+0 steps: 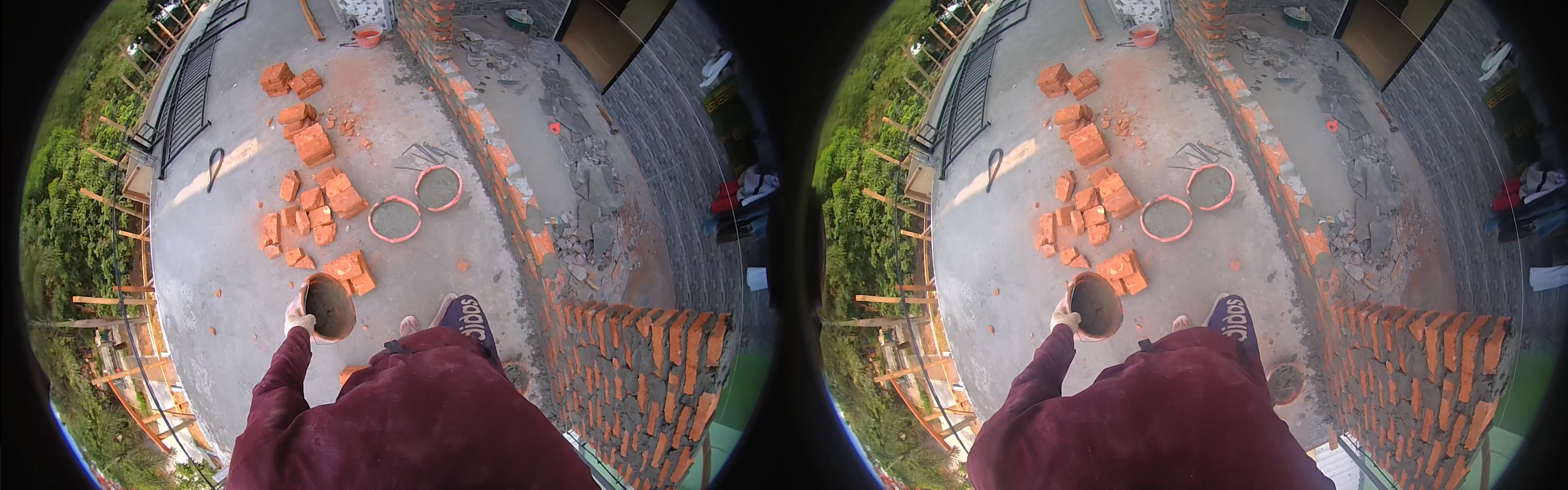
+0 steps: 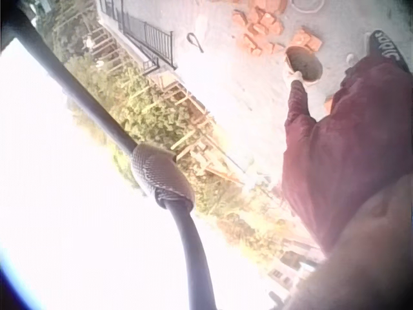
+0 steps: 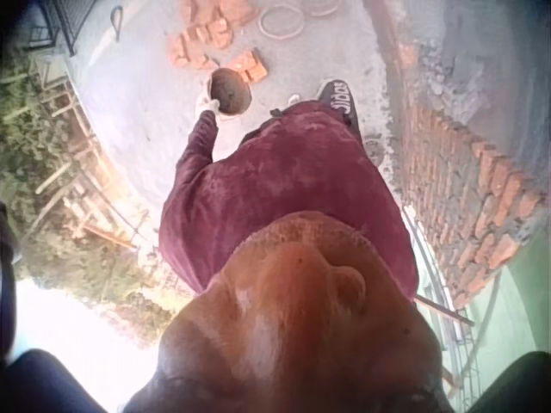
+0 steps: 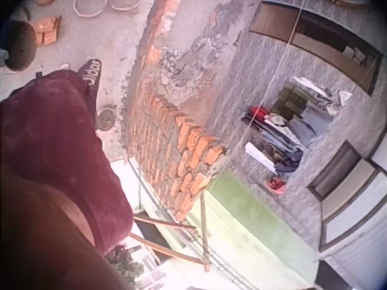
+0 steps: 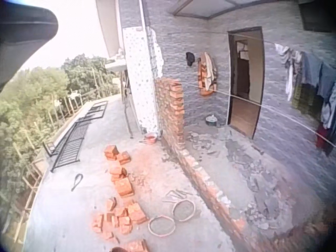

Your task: The person lays red bricks onto a partially built wall using a trowel to apply mortar. They repeatedly scoop mortar from a bucket, spread it on the bricks, and tap each brick into place along a guide string.

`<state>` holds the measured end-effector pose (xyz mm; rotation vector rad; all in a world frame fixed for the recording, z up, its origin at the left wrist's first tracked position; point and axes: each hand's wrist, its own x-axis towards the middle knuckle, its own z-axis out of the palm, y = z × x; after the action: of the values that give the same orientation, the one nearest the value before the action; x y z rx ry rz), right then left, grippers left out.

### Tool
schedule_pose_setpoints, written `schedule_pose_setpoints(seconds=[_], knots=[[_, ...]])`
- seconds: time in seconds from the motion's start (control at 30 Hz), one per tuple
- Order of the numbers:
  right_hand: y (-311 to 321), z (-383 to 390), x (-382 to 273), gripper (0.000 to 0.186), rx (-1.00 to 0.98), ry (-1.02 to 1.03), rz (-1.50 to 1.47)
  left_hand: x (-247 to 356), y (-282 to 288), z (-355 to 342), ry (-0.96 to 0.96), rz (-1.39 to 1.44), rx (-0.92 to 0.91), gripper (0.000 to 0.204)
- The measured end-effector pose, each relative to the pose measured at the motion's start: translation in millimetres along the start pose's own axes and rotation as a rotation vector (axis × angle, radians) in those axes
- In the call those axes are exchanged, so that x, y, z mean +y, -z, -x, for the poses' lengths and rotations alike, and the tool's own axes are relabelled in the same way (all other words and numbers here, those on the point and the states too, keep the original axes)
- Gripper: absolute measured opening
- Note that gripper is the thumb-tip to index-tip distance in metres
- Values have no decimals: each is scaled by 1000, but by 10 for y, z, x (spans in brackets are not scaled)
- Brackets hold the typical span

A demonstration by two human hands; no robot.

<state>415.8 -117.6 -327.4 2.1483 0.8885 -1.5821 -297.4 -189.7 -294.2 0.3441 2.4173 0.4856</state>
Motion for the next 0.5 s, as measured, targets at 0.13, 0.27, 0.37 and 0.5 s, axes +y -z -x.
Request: schedule_pose_setpoints(seconds=[0.13, 0.27, 0.37, 0.5], knots=[[243, -399, -975, 40, -23, 24, 152, 124, 388, -184, 244, -126, 42, 45], [460, -1081, -1979, 44, -67, 48, 344, 456, 806, -179, 425, 92, 40, 41], [810, -1809, -3178, 47, -87, 180, 749, 551, 917, 306, 558, 66, 146, 40], [1508, -1635, -5810, 47, 260, 431, 694, 1178, 886, -131, 555, 125, 119, 41]])
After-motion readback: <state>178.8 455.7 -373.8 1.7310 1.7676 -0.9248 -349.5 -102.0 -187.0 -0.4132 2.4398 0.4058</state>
